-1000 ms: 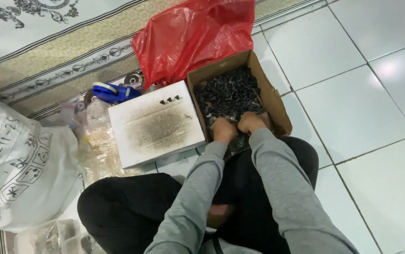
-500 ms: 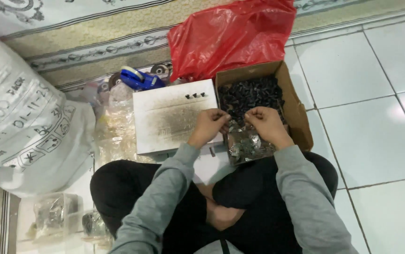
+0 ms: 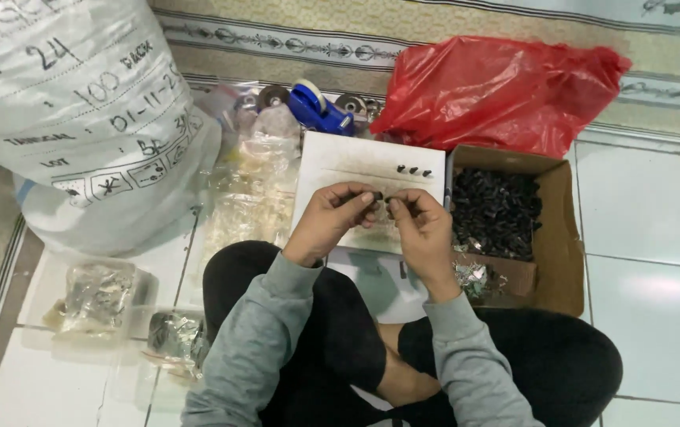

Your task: The person sits on the floor and repeatedly picks small black components from a cardboard box, briefly handles them, and places them onto a white rectangular surface. The person continues this repetitive sorting process throughout the clip.

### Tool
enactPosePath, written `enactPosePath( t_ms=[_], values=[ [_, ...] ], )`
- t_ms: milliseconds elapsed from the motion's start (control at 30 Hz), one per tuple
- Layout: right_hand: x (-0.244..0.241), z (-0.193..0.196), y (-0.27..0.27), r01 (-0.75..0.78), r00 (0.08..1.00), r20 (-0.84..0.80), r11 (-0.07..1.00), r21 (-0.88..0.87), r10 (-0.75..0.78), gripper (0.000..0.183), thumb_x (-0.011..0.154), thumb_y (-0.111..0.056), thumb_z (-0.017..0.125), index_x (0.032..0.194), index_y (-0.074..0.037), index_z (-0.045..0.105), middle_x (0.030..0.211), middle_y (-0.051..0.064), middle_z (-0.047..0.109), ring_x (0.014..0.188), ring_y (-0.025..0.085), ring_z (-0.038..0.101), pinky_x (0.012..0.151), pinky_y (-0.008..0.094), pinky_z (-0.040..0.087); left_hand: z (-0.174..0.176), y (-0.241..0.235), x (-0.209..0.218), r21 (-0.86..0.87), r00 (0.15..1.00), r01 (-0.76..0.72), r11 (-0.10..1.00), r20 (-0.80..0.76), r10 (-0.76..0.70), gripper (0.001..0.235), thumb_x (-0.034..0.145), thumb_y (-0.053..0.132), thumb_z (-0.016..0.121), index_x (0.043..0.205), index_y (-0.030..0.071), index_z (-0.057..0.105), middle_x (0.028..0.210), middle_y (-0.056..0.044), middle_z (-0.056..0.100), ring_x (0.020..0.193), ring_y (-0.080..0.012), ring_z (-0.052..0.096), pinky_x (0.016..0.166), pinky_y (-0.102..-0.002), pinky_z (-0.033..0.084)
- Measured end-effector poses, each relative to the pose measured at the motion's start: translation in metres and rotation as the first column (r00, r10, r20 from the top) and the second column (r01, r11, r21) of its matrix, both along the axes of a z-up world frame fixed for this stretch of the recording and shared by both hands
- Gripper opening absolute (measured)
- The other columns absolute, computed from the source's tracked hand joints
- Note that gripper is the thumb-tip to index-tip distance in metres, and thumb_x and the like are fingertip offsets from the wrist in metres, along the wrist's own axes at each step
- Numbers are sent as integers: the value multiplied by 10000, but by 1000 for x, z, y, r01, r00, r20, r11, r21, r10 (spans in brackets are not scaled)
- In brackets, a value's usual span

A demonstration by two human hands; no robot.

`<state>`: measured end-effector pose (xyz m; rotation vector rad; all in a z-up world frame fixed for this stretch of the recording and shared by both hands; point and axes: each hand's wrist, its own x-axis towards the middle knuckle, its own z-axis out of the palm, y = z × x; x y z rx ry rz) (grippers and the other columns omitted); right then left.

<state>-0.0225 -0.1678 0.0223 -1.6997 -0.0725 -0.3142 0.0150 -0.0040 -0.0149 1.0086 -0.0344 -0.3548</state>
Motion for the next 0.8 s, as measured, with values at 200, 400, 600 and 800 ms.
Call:
enactPosePath(
  t_ms=[200,400,600,800],
  values=[
    [13,-8,12,36,998,59,997,-74,-32,107,1023,-49,649,976,25,710,737,122,684,705,146,617,641,279,534,-1,9,9,-2,997,0,1000,72,0,250,960,63,721,1150,-99,704,911,-247,725,763,-225,734,666,-326,665],
    [13,5,21,32,995,97,990,-138,-19,102,1017,-31,654,941,24,693,692,101,632,681,132,536,631,296,490,7,14,7,51,989,-44,998,145,36,232,945,38,727,1123,-109,714,881,-243,734,770,-235,740,667,-325,661],
    [7,8,22,46,994,111,981,-189,-25,104,996,-26,686,905,21,704,664,103,635,653,132,540,608,290,477,10,12,5,72,981,-70,995,187,55,194,935,25,729,1086,-97,732,868,-251,742,766,-237,746,657,-335,671],
    [6,17,26,14,997,75,986,-167,-2,94,962,1,703,872,22,720,644,103,652,661,116,561,603,283,481,-1,7,5,48,979,-69,996,194,59,191,936,12,726,1090,-100,728,898,-267,748,795,-249,745,703,-349,680]
  ],
)
